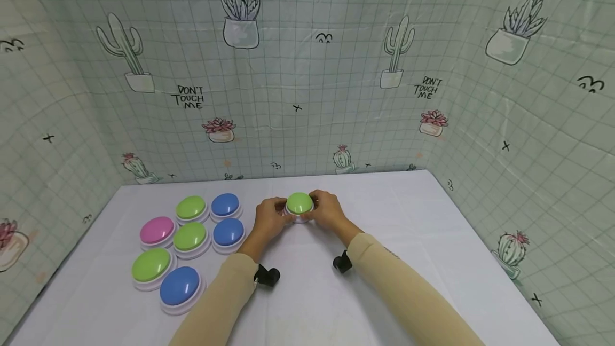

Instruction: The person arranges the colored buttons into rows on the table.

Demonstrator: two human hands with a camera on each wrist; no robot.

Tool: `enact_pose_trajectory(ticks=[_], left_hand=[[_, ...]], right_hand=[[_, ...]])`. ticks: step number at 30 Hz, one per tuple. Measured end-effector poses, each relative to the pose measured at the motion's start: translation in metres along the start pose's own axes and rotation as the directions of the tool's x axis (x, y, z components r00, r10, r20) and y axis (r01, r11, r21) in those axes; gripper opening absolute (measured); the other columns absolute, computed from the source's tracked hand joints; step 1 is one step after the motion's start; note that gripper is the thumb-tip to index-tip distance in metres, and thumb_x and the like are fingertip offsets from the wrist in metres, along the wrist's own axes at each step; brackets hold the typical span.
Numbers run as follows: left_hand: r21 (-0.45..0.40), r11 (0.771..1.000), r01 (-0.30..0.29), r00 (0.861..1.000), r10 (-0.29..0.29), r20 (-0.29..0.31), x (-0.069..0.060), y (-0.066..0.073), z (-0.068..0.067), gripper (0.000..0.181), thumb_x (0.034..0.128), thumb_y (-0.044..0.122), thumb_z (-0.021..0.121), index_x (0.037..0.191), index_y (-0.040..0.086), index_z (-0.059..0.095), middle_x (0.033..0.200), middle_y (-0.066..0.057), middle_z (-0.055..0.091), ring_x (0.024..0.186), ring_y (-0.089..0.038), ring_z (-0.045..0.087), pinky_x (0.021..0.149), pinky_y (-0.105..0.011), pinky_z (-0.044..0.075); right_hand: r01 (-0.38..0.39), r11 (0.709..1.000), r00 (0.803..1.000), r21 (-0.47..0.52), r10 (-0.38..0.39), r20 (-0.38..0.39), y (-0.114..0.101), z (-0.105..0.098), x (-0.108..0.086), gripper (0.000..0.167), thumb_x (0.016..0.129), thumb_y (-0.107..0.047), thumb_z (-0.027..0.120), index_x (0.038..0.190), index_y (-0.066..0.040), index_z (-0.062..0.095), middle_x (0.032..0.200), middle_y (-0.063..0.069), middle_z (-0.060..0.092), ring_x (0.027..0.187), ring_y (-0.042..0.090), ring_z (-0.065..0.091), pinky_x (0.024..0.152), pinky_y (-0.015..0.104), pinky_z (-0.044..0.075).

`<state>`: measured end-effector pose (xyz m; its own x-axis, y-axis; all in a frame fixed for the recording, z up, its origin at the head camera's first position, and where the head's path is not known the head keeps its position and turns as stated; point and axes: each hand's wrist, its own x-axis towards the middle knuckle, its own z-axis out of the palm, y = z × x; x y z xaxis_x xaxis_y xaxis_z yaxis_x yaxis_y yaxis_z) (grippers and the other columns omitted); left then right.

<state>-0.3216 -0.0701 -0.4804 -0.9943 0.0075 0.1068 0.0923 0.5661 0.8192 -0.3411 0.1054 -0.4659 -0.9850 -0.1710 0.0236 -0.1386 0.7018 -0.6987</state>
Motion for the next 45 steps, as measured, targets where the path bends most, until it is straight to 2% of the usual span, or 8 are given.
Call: enact_pose_trajectory(ticks=[5,10,14,18,24,29,36,45], left_hand=[[0.000,1.000,0.023,1.000,-0.023,0.014,-0.005,0.000,-0.006,0.046,0.0863,0.007,0.086,0.126,-0.009,0.070,0.122,-0.023,0.072,0.115,-0.036,0.068,0.102,-0.047,0.057],[0.003,0.998,0.060,0.998,-0.060,0.035,-0.010,0.001,-0.014,0.046,0.0881,0.008,0.085,0.127,-0.009,0.069,0.124,-0.023,0.071,0.117,-0.037,0.067,0.103,-0.047,0.056],[0.010,0.997,0.077,0.996,-0.078,0.035,-0.017,0.001,-0.021,0.047,0.0885,0.008,0.085,0.129,-0.008,0.068,0.126,-0.023,0.071,0.119,-0.037,0.067,0.105,-0.047,0.056],[0.015,0.998,0.061,0.998,-0.062,0.021,-0.023,0.000,-0.030,0.048,0.0882,0.007,0.085,0.130,-0.008,0.068,0.127,-0.022,0.071,0.120,-0.038,0.067,0.105,-0.047,0.056],[-0.004,0.999,0.043,0.999,-0.043,0.015,-0.032,-0.007,-0.053,0.050,0.0895,0.004,0.083,0.134,-0.011,0.064,0.131,-0.025,0.068,0.124,-0.042,0.064,0.107,-0.049,0.054],[0.033,0.999,0.035,0.999,-0.036,0.013,-0.040,-0.016,-0.080,0.052,0.0904,0.004,0.082,0.136,-0.011,0.062,0.134,-0.027,0.066,0.127,-0.045,0.060,0.109,-0.052,0.052],[0.110,0.993,0.045,0.999,-0.046,0.004,-0.047,-0.026,-0.109,0.055,0.0914,0.009,0.082,0.138,-0.010,0.061,0.140,-0.027,0.063,0.133,-0.044,0.057,0.113,-0.056,0.048],[0.187,0.976,0.114,0.992,-0.123,0.037,-0.057,-0.029,-0.121,0.064,0.0906,0.009,0.083,0.146,-0.008,0.055,0.150,-0.027,0.055,0.143,-0.046,0.047,0.118,-0.059,0.039]], right_hand=[[0.004,1.000,1.000,-0.013,-0.004,-0.005,-0.001,0.004,0.000,0.061,0.082,-0.015,0.092,0.131,0.007,0.064,0.129,0.022,0.070,0.125,0.037,0.064,0.112,0.049,0.050],[-0.017,1.000,1.000,-0.020,0.016,-0.020,-0.002,0.007,0.000,0.065,0.082,-0.020,0.092,0.133,0.007,0.062,0.125,0.021,0.070,0.119,0.036,0.065,0.107,0.049,0.053],[-0.038,0.999,0.999,-0.026,0.037,-0.038,-0.003,0.011,0.000,0.071,0.082,-0.024,0.092,0.136,0.008,0.060,0.131,0.023,0.068,0.123,0.038,0.063,0.108,0.050,0.052],[-0.039,0.999,0.997,-0.032,0.037,-0.072,-0.006,0.015,0.000,0.077,0.082,-0.026,0.093,0.141,0.008,0.057,0.140,0.025,0.063,0.133,0.041,0.058,0.113,0.051,0.048],[-0.001,0.997,0.992,-0.079,-0.009,-0.130,-0.021,0.019,-0.002,0.085,0.082,-0.026,0.093,0.147,0.009,0.052,0.146,0.026,0.058,0.137,0.043,0.054,0.117,0.053,0.045],[0.029,0.996,0.988,-0.090,-0.042,-0.149,-0.040,0.024,-0.006,0.087,0.082,-0.026,0.093,0.150,0.006,0.049,0.149,0.023,0.056,0.137,0.041,0.054,0.116,0.051,0.046],[0.077,0.996,0.996,-0.044,-0.079,-0.052,-0.067,0.036,-0.017,0.087,0.082,-0.027,0.093,0.151,0.004,0.049,0.154,0.022,0.053,0.142,0.040,0.050,0.119,0.051,0.043],[0.157,0.987,0.984,-0.037,-0.153,0.093,-0.079,0.061,-0.022,0.086,0.081,-0.030,0.094,0.147,0.006,0.053,0.150,0.023,0.056,0.142,0.038,0.051,0.119,0.049,0.044]])
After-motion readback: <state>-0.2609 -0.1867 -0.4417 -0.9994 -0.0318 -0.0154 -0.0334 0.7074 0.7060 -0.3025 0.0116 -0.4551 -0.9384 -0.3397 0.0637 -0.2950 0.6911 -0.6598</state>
